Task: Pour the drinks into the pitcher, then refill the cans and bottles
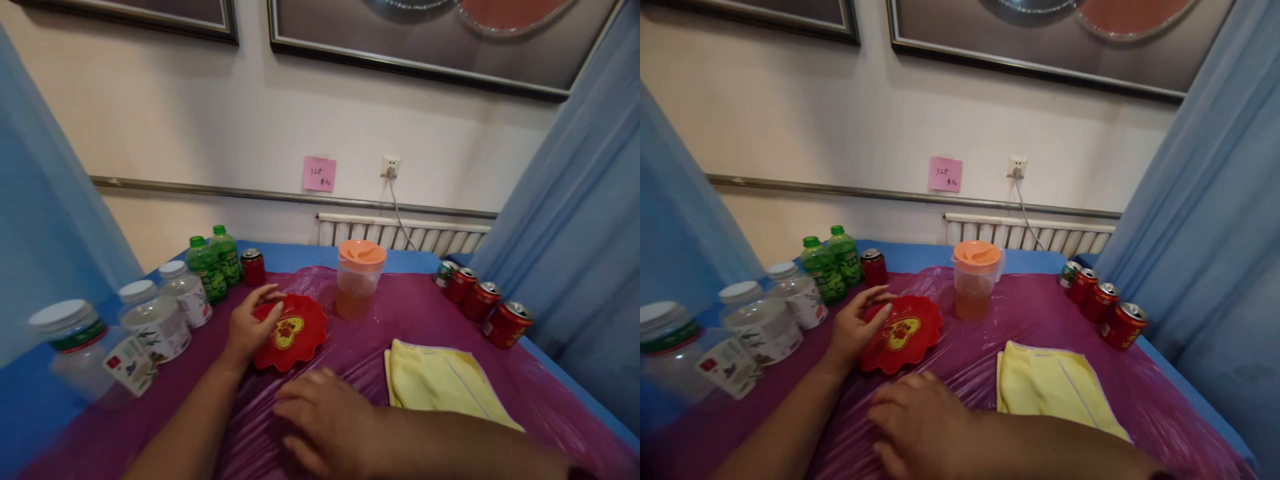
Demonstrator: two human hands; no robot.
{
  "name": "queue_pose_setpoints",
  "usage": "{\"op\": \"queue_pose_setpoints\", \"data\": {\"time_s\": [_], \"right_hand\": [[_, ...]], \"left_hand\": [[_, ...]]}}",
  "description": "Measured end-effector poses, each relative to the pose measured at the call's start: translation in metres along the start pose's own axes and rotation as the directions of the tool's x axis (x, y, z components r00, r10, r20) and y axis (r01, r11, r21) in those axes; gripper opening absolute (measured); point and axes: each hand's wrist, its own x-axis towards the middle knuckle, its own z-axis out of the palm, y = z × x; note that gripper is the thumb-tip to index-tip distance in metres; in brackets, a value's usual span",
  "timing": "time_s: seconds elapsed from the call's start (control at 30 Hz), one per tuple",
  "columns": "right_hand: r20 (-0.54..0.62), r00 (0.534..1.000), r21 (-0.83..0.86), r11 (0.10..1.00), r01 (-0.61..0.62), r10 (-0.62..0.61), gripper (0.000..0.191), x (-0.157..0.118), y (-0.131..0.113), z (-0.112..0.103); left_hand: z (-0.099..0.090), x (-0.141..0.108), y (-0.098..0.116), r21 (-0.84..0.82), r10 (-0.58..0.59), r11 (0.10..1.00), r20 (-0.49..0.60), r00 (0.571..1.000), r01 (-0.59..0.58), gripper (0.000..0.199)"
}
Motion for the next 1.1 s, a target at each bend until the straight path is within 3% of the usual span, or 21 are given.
{"op": "queue_pose_setpoints", "data": {"time_s": [0.1, 0.27, 0.5, 0.67, 0.9, 1.1], "right_hand": [[0.166, 0.981, -0.079, 0.991, 0.111, -0.096, 0.045, 0.033, -0.008, 0.037], [0.218, 0.965, -0.097, 0.981, 0.167, -0.143, 0.063, 0.047, -0.003, 0.073], [0.177, 0.978, -0.095, 0.987, 0.130, -0.112, 0.061, 0.040, -0.001, 0.088], [0.162, 0.981, -0.097, 0.988, 0.121, -0.104, 0.063, 0.044, -0.005, 0.089], [0.156, 0.981, -0.132, 0.982, 0.135, -0.114, 0.056, 0.048, -0.007, 0.096], [0.204, 0.969, -0.124, 0.978, 0.170, -0.143, 0.065, 0.054, -0.008, 0.090]], "left_hand": [[0.001, -0.001, -0.002, -0.084, -0.039, 0.996, -0.053, 0.998, 0.034, 0.042], [-0.001, 0.003, -0.005, -0.234, -0.146, 0.965, -0.096, 0.985, 0.120, 0.045], [-0.010, 0.023, 0.010, -0.458, -0.317, 0.869, -0.231, 0.920, 0.185, 0.048], [-0.018, 0.037, 0.021, -0.567, -0.434, 0.788, -0.232, 0.870, 0.242, 0.046], [-0.032, 0.052, 0.024, -0.487, -0.458, 0.817, -0.220, 0.861, 0.310, 0.045], [-0.044, 0.063, 0.008, -0.260, -0.432, 0.892, -0.249, 0.867, 0.370, 0.047]]}}
